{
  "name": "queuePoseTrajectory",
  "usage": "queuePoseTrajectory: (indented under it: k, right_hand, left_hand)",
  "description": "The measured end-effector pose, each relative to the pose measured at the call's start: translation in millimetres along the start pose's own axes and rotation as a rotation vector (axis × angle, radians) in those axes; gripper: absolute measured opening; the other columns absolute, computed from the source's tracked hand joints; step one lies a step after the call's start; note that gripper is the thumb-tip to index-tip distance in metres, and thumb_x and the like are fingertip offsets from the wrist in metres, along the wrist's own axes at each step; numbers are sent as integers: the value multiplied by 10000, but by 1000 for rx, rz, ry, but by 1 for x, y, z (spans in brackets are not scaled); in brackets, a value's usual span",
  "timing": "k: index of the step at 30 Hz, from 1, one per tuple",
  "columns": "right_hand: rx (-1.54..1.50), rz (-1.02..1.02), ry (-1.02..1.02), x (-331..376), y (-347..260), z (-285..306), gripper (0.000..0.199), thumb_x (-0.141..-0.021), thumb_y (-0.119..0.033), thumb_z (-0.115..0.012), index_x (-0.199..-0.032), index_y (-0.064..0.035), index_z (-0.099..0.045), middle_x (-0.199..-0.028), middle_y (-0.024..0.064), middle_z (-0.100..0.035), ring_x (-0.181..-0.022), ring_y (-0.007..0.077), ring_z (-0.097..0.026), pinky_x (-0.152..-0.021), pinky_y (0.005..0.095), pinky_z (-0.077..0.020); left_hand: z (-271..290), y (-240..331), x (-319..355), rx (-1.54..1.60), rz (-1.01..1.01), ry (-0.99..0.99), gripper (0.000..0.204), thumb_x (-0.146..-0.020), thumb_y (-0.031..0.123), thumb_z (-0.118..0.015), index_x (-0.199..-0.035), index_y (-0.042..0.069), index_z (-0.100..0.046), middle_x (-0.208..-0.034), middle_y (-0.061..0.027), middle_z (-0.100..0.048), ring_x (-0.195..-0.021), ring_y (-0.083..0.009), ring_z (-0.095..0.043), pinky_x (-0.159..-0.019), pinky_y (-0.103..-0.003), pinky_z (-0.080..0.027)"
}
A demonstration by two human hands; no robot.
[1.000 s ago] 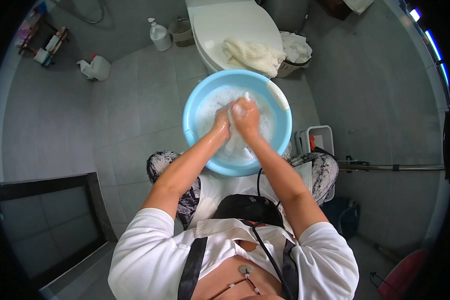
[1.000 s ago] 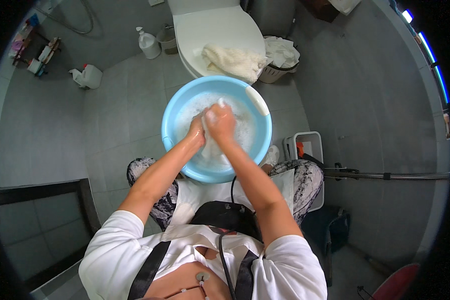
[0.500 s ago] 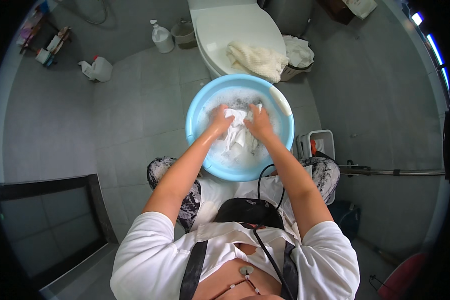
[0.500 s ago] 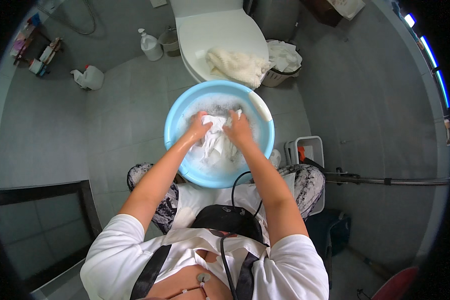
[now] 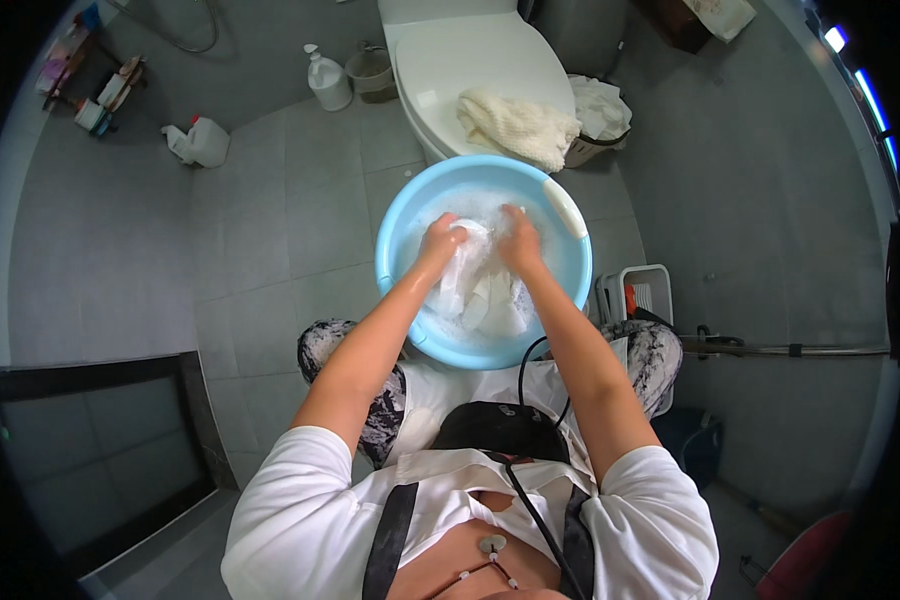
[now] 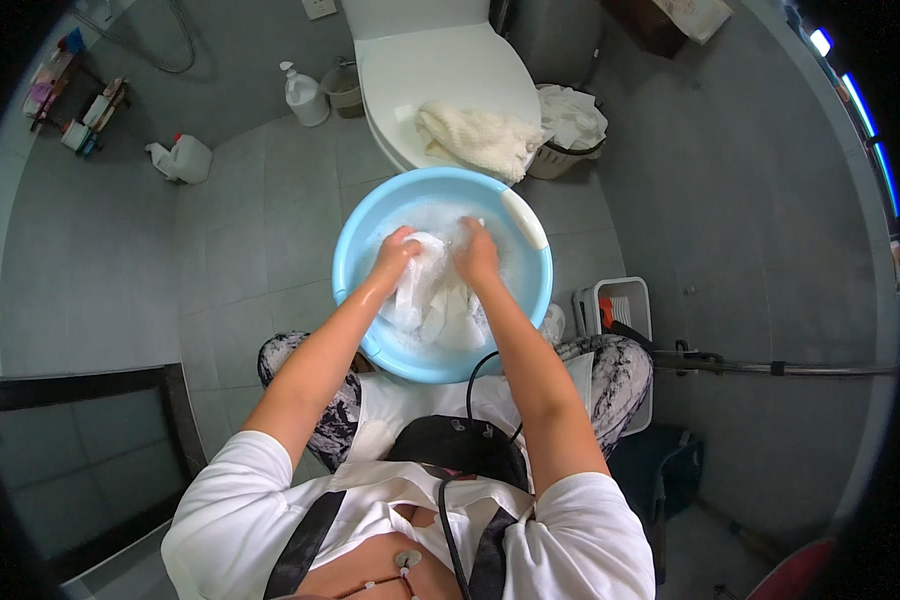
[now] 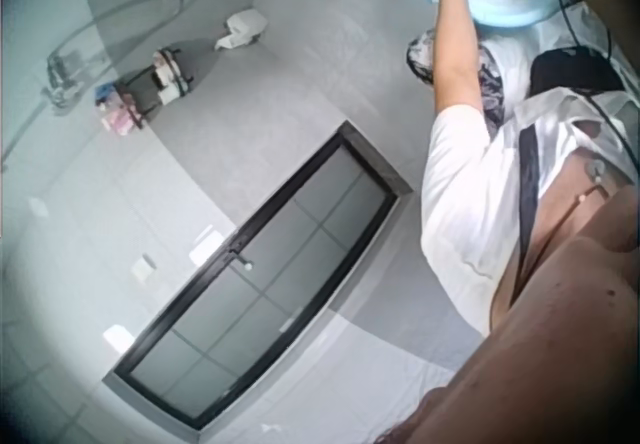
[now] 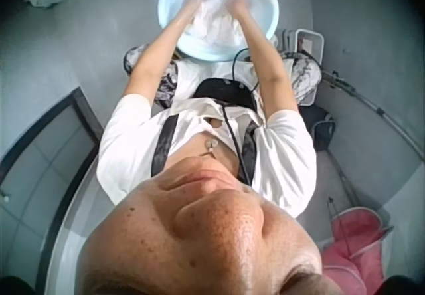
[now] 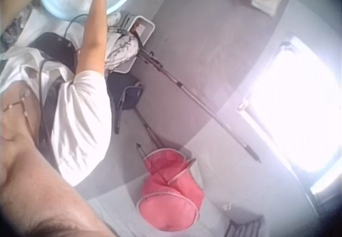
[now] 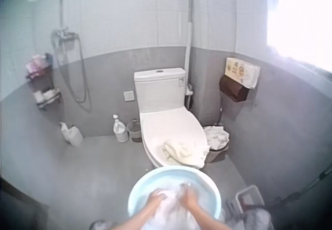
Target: The person is washing a white garment in a blue basin filled with soapy water. They scrub and squeeze the fabric by hand and submerge it in the water repeatedly.
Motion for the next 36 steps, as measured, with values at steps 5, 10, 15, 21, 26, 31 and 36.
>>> queuePoseTrajectory:
  k: [5, 10, 15, 21, 26, 31, 36]
  right_hand:
    - [-486, 159, 224, 29, -43, 25, 506, -640, -43, -477, -1144, -63, -450, -1154, 192, -473, -1067, 331, -451, -913, 349, -344]
    - [-209, 493, 195, 79, -112, 14, 480, -634, -55, -540, -1105, -116, -474, -1176, 172, -457, -1057, 328, -454, -896, 362, -363]
    - [13, 574, 360, 80, -124, 8, 392, -579, -116, -699, -928, -119, -521, -1053, 111, -516, -932, 289, -511, -741, 354, -441]
    - [73, 337, 387, 51, -87, 16, 144, -703, -173, -622, -774, -109, -515, -850, 95, -531, -748, 298, -550, -581, 367, -443]
    - [54, 177, 409, 19, -35, 39, 142, -783, -207, -544, -834, -74, -537, -791, 138, -566, -700, 345, -535, -630, 403, -427]
    - [-107, 120, 286, 0, -22, 54, 207, -785, -205, -549, -912, -41, -544, -871, 166, -574, -846, 332, -538, -727, 386, -408]
    - [197, 351, 166, -1, -6, 30, 484, -689, -230, -649, -1111, -93, -456, -1140, 188, -424, -987, 344, -471, -840, 381, -383]
  left_hand:
    - [-20, 5, 7, 916, 252, -104, 323, -792, 268, -474, -1061, 92, -507, -1010, -88, -546, -883, -238, -545, -766, -386, -456]
    - [-43, 28, 24, 961, 284, -323, 380, -849, 407, -411, -1028, 82, -496, -972, -90, -546, -888, -212, -537, -775, -352, -443]
    - [-40, 16, 18, 789, 102, -300, 326, -864, 349, -366, -999, 82, -496, -919, -88, -553, -855, -189, -542, -763, -303, -449]
    - [-51, -8, 20, 735, 441, -5, 339, -848, 373, -370, -982, 109, -536, -959, -80, -573, -887, -226, -537, -797, -393, -429]
    - [-62, -4, 24, 796, 452, -119, 313, -823, 326, -433, -923, 61, -565, -847, -85, -604, -766, -234, -584, -725, -371, -474]
    - [-17, 23, 14, 670, 77, 74, 200, -759, 189, -527, -888, 37, -528, -863, -80, -556, -788, -212, -557, -699, -335, -461]
    - [-2, -10, -15, -99, -69, 77, 437, -704, 180, -608, -1082, 31, -448, -1047, -157, -472, -972, -251, -486, -836, -346, -391]
Point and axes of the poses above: each hand's wrist, its own x-axis away from the middle knuckle, its own z-axis out of the back of the hand, y = z × x, the point moved 7 cm from there along -x, towards the middle knuckle
